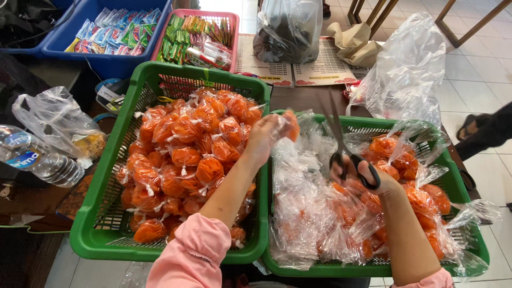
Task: The person uses scissors to trim the excess plastic from the tops of small bags containing shredded carrots.
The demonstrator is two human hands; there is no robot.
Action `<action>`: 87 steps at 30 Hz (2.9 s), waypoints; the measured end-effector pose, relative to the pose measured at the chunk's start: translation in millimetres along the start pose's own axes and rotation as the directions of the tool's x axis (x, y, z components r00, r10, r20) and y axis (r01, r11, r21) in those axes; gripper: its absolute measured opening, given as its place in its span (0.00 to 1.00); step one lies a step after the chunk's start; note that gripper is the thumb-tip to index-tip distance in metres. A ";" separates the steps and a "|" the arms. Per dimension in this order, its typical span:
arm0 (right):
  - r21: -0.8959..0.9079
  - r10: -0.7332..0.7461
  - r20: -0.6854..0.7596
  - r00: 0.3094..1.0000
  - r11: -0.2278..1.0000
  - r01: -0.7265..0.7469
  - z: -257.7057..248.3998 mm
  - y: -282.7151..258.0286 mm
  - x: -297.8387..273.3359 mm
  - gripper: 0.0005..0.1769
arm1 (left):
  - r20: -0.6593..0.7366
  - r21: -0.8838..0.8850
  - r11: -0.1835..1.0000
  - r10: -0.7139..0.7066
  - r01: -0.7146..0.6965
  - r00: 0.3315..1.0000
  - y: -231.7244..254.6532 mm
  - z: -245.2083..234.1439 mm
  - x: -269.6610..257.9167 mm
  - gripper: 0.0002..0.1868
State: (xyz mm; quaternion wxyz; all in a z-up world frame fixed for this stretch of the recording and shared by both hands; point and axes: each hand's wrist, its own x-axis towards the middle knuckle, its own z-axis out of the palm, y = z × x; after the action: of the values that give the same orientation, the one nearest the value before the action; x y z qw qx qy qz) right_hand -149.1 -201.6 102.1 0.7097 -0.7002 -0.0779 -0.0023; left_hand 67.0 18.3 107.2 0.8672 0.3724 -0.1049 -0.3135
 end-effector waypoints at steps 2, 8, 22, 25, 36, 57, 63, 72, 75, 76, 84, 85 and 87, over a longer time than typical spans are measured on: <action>0.016 0.064 0.083 0.994 0.998 -0.065 18.2 -16.9 2.6 0.51 | -0.007 -0.047 0.999 0.005 -0.005 1.000 2.1 -12.3 10.5 0.08; 0.087 0.187 0.288 0.939 0.972 -0.220 26.8 -11.3 6.9 0.58 | 0.012 -0.157 0.987 0.016 -0.014 1.000 9.3 -19.8 13.4 0.08; 0.090 0.297 0.330 0.896 0.935 -0.343 37.9 -38.2 31.8 0.64 | 0.124 -0.053 0.998 -0.036 0.043 0.992 12.1 27.3 -22.8 0.05; 0.038 0.346 0.367 0.863 0.922 -0.386 38.9 -45.6 37.1 0.65 | 0.145 -0.060 0.997 -0.032 0.041 0.989 7.5 23.4 -20.6 0.05; 0.031 0.362 0.367 0.857 0.916 -0.400 45.7 -53.1 51.3 0.67 | 0.220 -0.147 0.983 -0.078 0.112 0.972 -20.5 1.4 1.1 0.04; 0.205 0.329 0.322 0.888 0.891 -0.404 30.2 -26.6 46.9 0.61 | 0.313 -0.115 0.989 -0.056 0.097 0.948 8.1 18.0 -25.2 0.05; 0.093 0.252 0.175 0.952 0.958 -0.271 43.8 -53.0 45.2 0.65 | 0.348 -0.168 0.972 -0.097 0.163 0.933 2.3 29.5 -31.9 0.05; -0.009 0.153 -0.618 0.771 0.979 -0.202 70.1 -69.5 64.6 0.18 | 0.426 -0.320 0.925 -0.052 0.204 0.903 -17.0 28.8 -25.1 0.08; 0.015 0.128 -0.656 0.744 0.987 -0.157 98.8 -91.9 70.2 0.18 | 0.377 -0.327 0.921 -0.076 0.209 0.923 -74.9 5.6 11.9 0.06; 0.016 0.134 -0.648 0.750 0.987 -0.162 90.3 -85.0 72.6 0.18 | 0.367 -0.332 0.921 -0.071 0.202 0.928 -66.9 11.1 2.2 0.06; -0.356 -0.139 -0.525 0.840 0.932 -0.068 108.7 -112.2 91.9 0.15 | 0.153 0.672 0.736 -0.029 -0.082 0.988 -109.8 6.6 4.4 0.17; -0.354 -0.138 -0.530 0.837 0.933 -0.070 108.2 -98.2 103.9 0.15 | 0.155 0.673 0.735 -0.034 -0.080 0.987 -87.9 18.5 -16.2 0.17; -0.515 0.015 -0.541 0.841 0.785 -0.344 106.1 -70.4 126.2 0.27 | 0.240 0.918 0.343 -0.084 -0.199 0.967 -44.5 43.6 -57.3 0.22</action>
State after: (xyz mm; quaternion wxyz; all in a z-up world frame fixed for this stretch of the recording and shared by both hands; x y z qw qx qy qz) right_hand -43.7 -84.1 187.1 0.4458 -0.8641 0.1866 -0.1409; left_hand -16.6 5.2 109.1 0.4878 0.7553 -0.3845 -0.2092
